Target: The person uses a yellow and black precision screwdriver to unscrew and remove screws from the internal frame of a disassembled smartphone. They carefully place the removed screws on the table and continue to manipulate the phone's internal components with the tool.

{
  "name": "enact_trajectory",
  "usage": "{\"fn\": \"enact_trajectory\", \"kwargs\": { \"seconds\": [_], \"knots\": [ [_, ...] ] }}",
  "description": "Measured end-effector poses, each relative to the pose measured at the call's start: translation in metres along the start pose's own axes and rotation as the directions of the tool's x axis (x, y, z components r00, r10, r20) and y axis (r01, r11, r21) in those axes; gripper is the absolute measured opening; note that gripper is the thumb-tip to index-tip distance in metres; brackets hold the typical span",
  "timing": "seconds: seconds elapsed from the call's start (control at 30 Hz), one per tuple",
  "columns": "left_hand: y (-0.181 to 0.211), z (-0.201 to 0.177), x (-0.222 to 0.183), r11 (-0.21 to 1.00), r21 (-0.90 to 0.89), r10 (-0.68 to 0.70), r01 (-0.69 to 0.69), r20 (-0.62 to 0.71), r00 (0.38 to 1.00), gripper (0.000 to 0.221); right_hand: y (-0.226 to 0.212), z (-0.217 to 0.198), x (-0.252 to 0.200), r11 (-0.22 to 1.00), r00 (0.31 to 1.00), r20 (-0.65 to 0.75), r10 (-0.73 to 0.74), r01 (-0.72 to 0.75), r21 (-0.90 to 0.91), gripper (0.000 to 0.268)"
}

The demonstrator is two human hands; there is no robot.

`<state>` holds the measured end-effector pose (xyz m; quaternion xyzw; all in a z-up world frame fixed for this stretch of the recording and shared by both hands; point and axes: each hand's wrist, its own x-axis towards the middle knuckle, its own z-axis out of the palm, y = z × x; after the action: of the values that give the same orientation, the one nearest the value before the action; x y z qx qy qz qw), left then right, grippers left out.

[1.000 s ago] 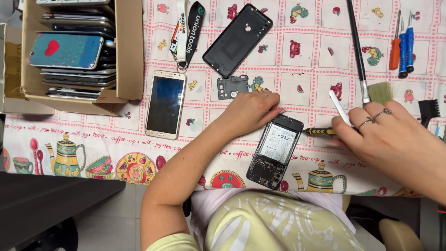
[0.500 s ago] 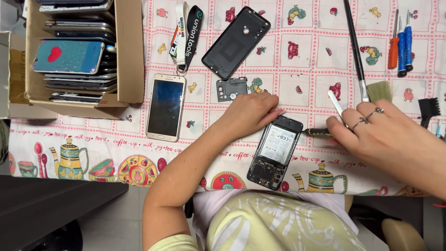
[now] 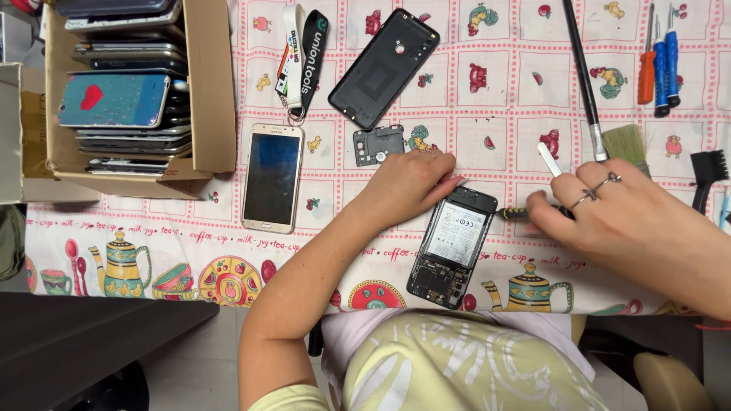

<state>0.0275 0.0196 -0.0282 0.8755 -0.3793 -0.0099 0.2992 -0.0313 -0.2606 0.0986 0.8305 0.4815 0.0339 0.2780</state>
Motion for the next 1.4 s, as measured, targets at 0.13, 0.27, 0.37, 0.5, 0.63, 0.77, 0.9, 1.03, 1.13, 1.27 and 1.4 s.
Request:
{"fn": "enact_trajectory", "kwargs": {
  "seconds": [0.13,0.27,0.37,0.5,0.63,0.77,0.9,1.03,1.13,1.27,1.4],
  "knots": [
    [0.002,-0.001,0.000,1.000,0.014,-0.010,0.010,0.009,1.000,0.029,-0.001,-0.001,-0.003,0.999,0.998,0.042,-0.051,0.050,0.020,0.047],
    [0.002,-0.002,0.001,0.999,0.033,-0.007,0.006,0.015,1.000,0.028,-0.003,0.006,-0.006,0.994,0.996,0.037,-0.079,0.076,0.080,0.041],
    [0.002,-0.002,0.000,1.000,0.023,-0.008,0.007,0.009,1.000,0.027,-0.007,0.009,-0.006,0.992,0.993,0.009,-0.116,0.116,0.056,0.039],
    [0.001,-0.002,0.000,1.000,0.011,-0.001,0.001,0.007,1.000,0.027,-0.004,-0.003,0.003,0.997,0.996,-0.086,-0.024,0.030,0.075,0.029],
    [0.002,-0.003,0.000,1.000,0.017,-0.005,0.005,0.008,1.000,0.027,-0.001,0.000,0.002,0.996,0.998,-0.057,0.040,-0.036,0.079,0.042],
    [0.001,-0.002,0.001,1.000,0.023,0.001,-0.001,0.012,1.000,0.027,-0.002,0.006,-0.003,0.999,0.997,0.077,0.030,-0.033,0.038,0.041],
    [0.003,-0.002,0.000,1.000,0.030,-0.002,0.002,-0.008,1.000,0.030,0.000,0.015,-0.008,0.997,0.987,0.157,0.033,-0.044,0.064,0.039],
    [0.000,0.001,0.000,0.999,0.033,0.013,-0.013,-0.009,1.000,0.027,-0.004,0.021,-0.009,0.996,0.992,0.120,0.051,-0.059,0.061,0.035],
    [-0.001,0.000,0.001,1.000,-0.003,-0.012,0.012,0.011,1.000,0.028,-0.002,0.022,-0.008,0.998,0.988,0.149,0.031,-0.039,0.049,0.034],
    [0.001,0.000,0.000,1.000,0.010,-0.002,0.002,0.001,1.000,0.028,-0.001,0.024,-0.012,0.993,0.991,0.085,0.098,-0.104,0.059,0.028],
    [0.001,-0.001,0.000,1.000,0.002,-0.004,0.004,-0.007,1.000,0.027,-0.003,0.024,-0.011,0.996,0.997,0.057,0.050,-0.054,0.072,0.032]
  ]
}}
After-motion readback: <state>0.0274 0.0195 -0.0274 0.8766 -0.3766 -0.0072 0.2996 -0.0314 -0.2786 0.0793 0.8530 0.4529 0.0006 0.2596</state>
